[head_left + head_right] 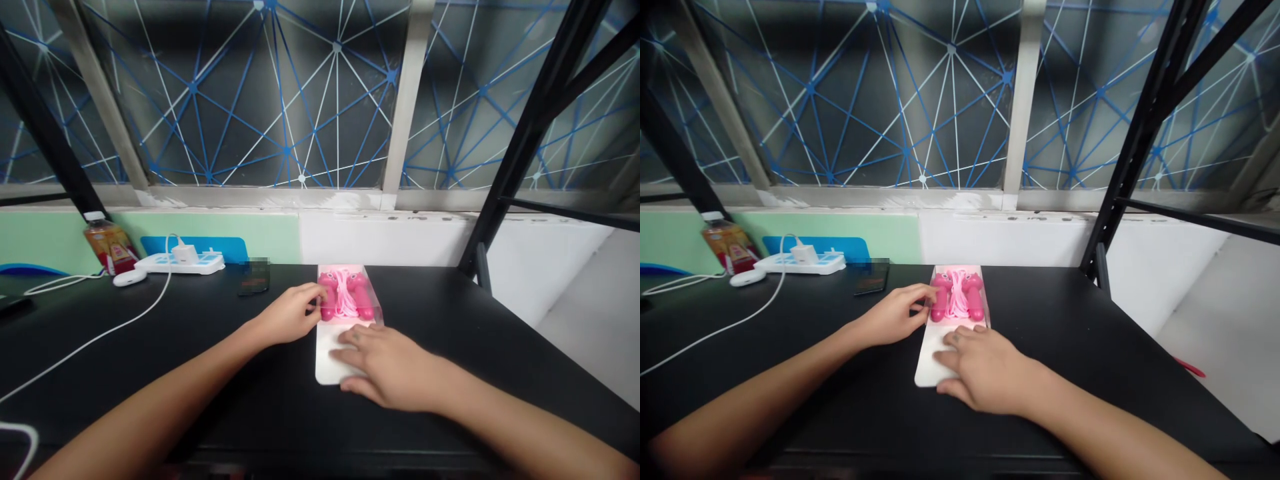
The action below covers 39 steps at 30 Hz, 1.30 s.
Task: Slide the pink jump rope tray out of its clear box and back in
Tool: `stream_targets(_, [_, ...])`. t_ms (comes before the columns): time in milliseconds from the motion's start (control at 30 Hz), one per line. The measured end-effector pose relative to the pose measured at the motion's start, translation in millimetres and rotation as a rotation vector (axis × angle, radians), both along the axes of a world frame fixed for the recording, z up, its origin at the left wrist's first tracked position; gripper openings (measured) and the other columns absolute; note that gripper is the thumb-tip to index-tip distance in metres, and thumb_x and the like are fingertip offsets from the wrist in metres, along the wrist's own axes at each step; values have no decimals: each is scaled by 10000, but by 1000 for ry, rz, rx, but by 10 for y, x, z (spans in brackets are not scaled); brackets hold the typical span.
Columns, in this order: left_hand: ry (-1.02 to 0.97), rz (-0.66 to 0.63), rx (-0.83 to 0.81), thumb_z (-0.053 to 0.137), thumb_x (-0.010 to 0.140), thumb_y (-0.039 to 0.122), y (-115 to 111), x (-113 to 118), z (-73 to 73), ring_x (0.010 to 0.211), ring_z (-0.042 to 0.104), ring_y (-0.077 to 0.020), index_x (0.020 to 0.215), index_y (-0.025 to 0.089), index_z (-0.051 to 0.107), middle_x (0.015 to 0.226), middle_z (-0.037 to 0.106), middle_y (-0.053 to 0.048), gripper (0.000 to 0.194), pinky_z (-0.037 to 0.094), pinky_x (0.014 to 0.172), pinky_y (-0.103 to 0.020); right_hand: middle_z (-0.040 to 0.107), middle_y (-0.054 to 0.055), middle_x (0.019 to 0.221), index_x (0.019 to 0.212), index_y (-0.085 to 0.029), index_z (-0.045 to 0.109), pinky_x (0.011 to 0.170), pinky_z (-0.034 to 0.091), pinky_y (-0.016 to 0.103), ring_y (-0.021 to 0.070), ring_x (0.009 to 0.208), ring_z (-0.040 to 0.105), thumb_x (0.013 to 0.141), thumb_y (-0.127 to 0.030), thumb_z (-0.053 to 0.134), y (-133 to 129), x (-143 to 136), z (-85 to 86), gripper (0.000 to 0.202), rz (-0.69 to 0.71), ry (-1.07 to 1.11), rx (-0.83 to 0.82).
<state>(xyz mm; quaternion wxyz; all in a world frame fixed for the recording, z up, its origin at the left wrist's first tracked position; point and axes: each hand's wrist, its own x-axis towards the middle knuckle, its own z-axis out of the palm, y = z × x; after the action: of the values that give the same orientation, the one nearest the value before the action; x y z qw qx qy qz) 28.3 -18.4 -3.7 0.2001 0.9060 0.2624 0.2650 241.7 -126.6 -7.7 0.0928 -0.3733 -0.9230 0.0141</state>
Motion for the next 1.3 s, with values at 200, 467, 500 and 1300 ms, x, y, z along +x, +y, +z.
stream_targets(200, [65,59,89,487,846,121,47,12,24,922,613,-180,911,209,580,1034,637,-34,143,522,776,-304,585,112,1312,1356,-235,530,986,448,451,290,1153,571,891,-477,581,45,167,76,527,23,63,-89])
stream_targets(467, [123,-15,8,392,985,316,147,-44,42,1108,574,-204,1012,227,586,1215,607,-46,216,444,953,-348,543,96,1315,1322,-244,522,1042,430,462,272,1228,496,884,-326,582,353,473,-34,450,-225,294,139])
stream_targets(500, [131,-10,-2,371,996,342,137,-43,47,1116,571,-206,1019,229,586,1220,605,-45,244,439,961,-350,514,106,1345,1351,-238,490,1038,438,473,287,1235,490,862,-365,612,390,499,-82,519,-260,294,119])
stream_targets(1300, [229,-10,30,601,875,393,185,-111,-89,1138,569,-243,1281,253,483,1331,541,-67,445,458,910,-340,460,88,1366,1381,-272,465,997,469,399,254,1182,547,825,-371,667,525,557,-167,600,-222,310,-31])
